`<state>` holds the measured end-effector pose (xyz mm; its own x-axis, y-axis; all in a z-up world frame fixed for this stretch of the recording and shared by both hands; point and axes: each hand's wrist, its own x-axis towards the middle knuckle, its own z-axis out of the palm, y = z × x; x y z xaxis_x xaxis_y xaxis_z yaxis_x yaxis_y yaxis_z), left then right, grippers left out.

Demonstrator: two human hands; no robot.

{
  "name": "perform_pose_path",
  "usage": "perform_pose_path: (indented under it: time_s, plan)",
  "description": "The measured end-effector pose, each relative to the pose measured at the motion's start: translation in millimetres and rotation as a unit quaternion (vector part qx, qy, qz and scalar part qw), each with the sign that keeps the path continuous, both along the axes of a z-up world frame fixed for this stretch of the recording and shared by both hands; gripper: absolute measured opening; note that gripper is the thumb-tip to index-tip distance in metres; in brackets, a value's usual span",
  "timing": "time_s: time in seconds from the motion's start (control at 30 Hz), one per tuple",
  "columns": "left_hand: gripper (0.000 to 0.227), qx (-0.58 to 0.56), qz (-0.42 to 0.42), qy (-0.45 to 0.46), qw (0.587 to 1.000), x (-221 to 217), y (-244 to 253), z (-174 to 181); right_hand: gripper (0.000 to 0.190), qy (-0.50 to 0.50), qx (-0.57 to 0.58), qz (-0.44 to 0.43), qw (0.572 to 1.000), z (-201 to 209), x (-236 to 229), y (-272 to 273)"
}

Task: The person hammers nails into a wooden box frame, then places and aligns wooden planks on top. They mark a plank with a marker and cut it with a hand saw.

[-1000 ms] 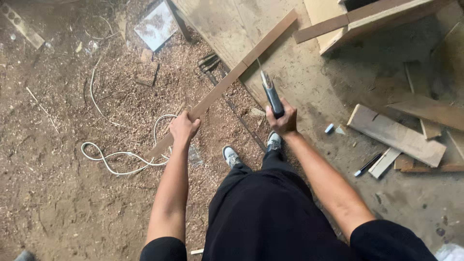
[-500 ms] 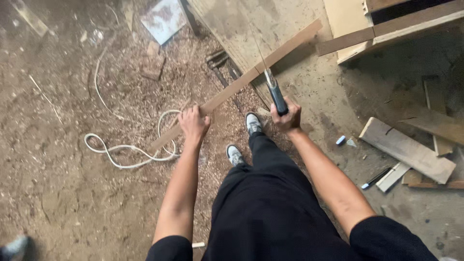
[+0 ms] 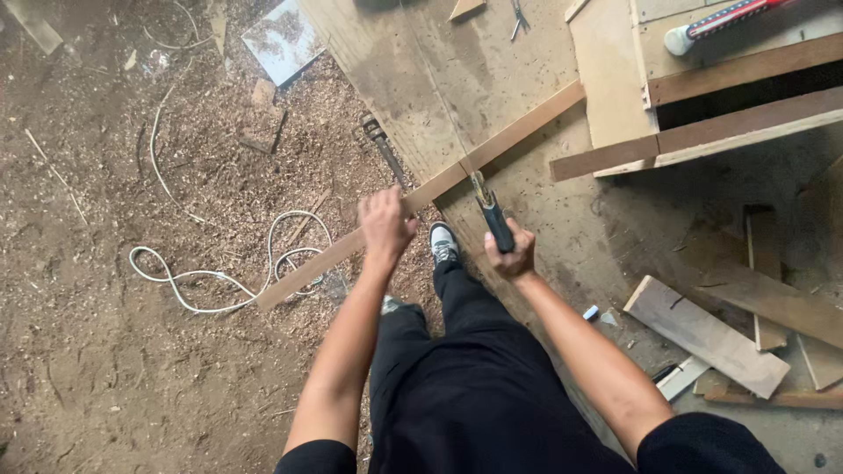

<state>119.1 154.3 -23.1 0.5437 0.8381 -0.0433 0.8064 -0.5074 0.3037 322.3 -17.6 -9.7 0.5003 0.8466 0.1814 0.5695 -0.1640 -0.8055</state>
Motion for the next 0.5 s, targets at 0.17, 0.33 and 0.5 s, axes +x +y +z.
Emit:
perform_pose_path:
  time_s: [0.17, 0.33, 0.5]
  plan:
    - [0.074, -0.121, -0.057, -0.014, 0.991, 35, 12, 7, 0.016, 0.125, 0.008, 0.008, 0.992, 11, 3, 4]
    - [0.067, -0.214, -0.036, -0.020, 0.976, 1, 11, -3, 0.016, 0.145, -0.028, 0.001, 0.989, 23, -2, 4]
    - [0.063, -0.175, -0.006, 0.029, 0.984, -52, 9, -17, 0.022, 0.105, -0.014, 0.005, 0.994, 37, -18, -6]
